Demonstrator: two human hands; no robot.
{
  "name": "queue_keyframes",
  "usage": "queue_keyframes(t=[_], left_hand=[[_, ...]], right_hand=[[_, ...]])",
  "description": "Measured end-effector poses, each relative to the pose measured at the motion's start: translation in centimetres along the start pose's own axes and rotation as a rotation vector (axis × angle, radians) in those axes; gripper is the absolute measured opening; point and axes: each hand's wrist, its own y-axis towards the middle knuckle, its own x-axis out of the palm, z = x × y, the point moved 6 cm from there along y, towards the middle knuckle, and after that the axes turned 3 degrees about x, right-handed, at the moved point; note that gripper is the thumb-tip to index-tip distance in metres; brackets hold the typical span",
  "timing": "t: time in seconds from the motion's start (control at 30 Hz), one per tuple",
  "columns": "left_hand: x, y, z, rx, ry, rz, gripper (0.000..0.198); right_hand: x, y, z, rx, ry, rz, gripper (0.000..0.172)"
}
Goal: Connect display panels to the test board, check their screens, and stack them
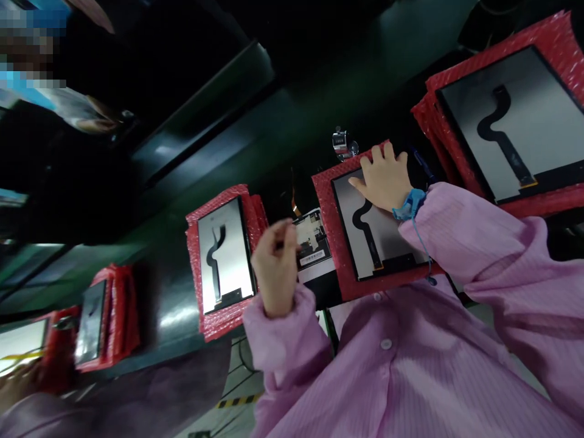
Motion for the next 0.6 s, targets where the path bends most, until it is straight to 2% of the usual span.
queue_keyframes(t=[0.07,0.17,0.23,0.33,0.43,0.47,0.53,0.6], left_hand=[[0.0,3.8,-0.6,0.061,0.21,0.097,0.033],[2.2,8.1,-2.3,0.046,0.448,0.04,0.042],[3.4,9.3,-3.2,0.003,0.498,0.003,0.036],[3.6,9.0,-3.3,0.032,0.428,0.048,0.039],[3.1,7.9,-2.2,0.139,0.333,0.102,0.044],[3.0,7.6,-1.8,0.171,0.311,0.099,0.043],[3.2,6.9,-0.9,0.216,0.266,0.065,0.038],[3.7,6.1,-0.1,0.246,0.191,0.012,0.032]], right_hand=[[0.1,0.0,0.0,0.008,0.032,0.039,0.055],[-0.2,-0.3,-0.4,0.0,0.06,0.057,0.055],[-0.9,-0.4,-0.4,0.005,0.063,0.041,0.053],[-2.2,-0.2,1.7,0.074,0.03,0.071,0.047],[-2.7,0.6,7.4,0.192,0.027,0.209,0.045],[-2.3,0.9,9.4,0.181,0.066,0.223,0.037],[-1.2,1.7,12.4,0.049,0.167,0.191,0.025],[-1.4,1.8,13.8,-0.093,0.338,0.22,0.032]])
